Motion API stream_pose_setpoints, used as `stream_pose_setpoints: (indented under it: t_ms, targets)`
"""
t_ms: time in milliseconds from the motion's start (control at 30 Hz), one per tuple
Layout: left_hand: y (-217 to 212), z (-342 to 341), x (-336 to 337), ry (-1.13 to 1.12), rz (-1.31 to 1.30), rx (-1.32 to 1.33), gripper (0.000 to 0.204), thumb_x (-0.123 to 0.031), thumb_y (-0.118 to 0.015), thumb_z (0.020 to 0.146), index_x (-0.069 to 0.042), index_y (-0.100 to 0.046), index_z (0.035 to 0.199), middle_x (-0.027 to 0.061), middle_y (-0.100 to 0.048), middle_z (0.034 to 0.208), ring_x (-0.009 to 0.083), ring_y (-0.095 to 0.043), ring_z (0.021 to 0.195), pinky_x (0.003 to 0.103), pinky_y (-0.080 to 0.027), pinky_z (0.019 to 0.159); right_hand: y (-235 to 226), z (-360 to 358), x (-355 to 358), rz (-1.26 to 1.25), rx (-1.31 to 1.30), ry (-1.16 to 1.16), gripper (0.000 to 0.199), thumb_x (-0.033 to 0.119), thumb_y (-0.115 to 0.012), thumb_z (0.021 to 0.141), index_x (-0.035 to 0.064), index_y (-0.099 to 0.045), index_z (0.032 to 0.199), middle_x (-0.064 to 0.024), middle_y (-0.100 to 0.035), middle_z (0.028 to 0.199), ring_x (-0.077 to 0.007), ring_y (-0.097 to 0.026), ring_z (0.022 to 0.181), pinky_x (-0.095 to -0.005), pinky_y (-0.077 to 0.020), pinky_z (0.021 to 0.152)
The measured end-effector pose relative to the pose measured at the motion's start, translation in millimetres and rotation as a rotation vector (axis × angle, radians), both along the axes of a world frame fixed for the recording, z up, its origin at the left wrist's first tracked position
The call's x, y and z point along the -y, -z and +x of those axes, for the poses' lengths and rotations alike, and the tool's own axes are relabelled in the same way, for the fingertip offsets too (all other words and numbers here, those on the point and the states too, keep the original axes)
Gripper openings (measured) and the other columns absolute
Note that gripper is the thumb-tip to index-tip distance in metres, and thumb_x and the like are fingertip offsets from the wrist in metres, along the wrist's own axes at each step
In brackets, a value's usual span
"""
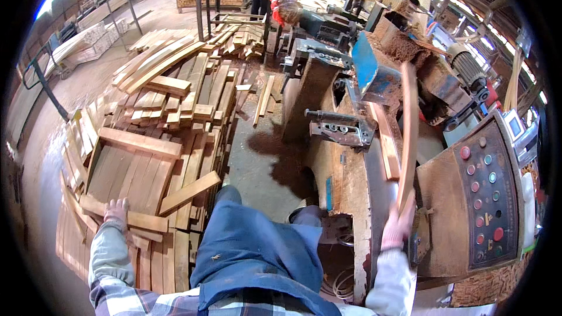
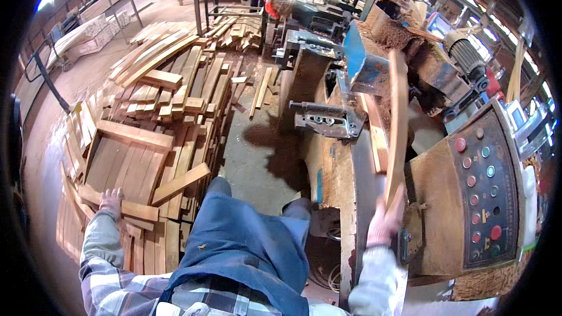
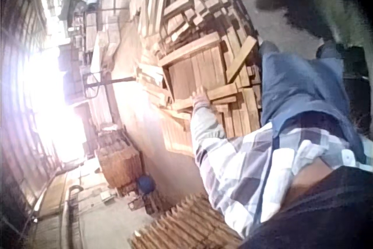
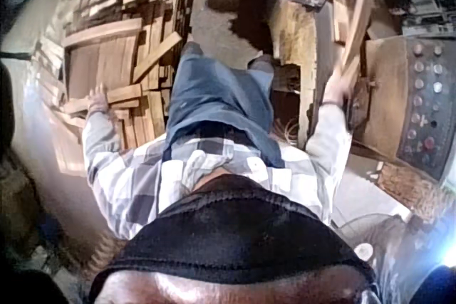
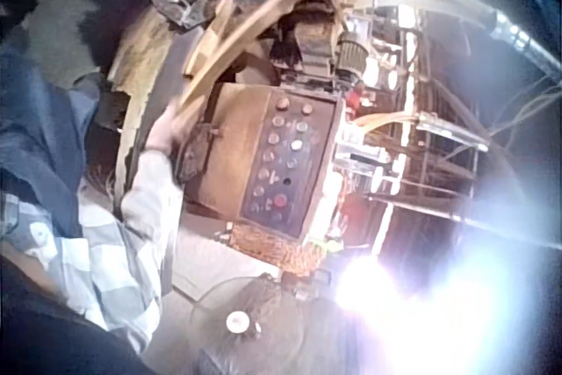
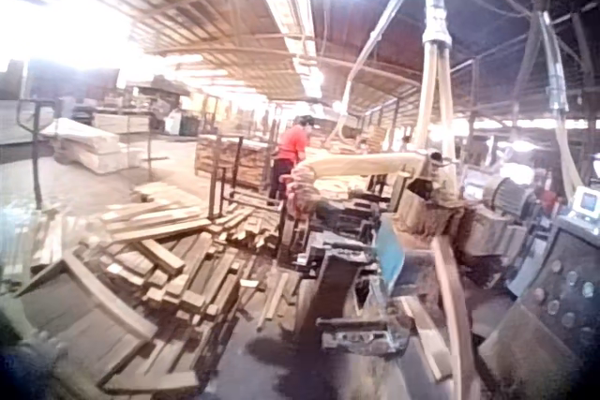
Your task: The person repeatedly picks up wooden planks from a pile and feeds them into a planer machine. After the planks are processed, they are placed onto a growing stack of finished wood. The person continues this cycle of picking, feeding, and stacking throughout the clip.
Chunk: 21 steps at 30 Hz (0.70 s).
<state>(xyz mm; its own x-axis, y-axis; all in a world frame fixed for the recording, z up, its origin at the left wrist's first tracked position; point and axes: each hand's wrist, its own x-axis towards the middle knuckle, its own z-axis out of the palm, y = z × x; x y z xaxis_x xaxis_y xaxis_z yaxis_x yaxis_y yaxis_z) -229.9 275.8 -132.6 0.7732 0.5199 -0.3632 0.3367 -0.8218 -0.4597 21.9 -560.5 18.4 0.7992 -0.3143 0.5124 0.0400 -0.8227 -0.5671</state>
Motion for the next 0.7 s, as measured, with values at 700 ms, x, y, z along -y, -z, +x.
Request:
stream_pose_setpoints:
  t_ms: [700]
  targets:
    - [-8, -10, -5, 0.172, -0.071, -0.246, 0.037, -0.034, -0.062, 0.091, -0.017, -0.069, 0.123, 0.0086, -0.064, 0.138, 0.0272, -0.058, 0.13, 0.046, -0.033, 0.116, 22, 35, 45, -0.468, -0.098, -0.09, 0.043, 0.014, -0.065, 0.092, 0.0085, -0.064, 0.135, -0.0141, -0.059, 0.138, -0.0354, -0.054, 0.128, -0.0476, -0.0415, 0.112]
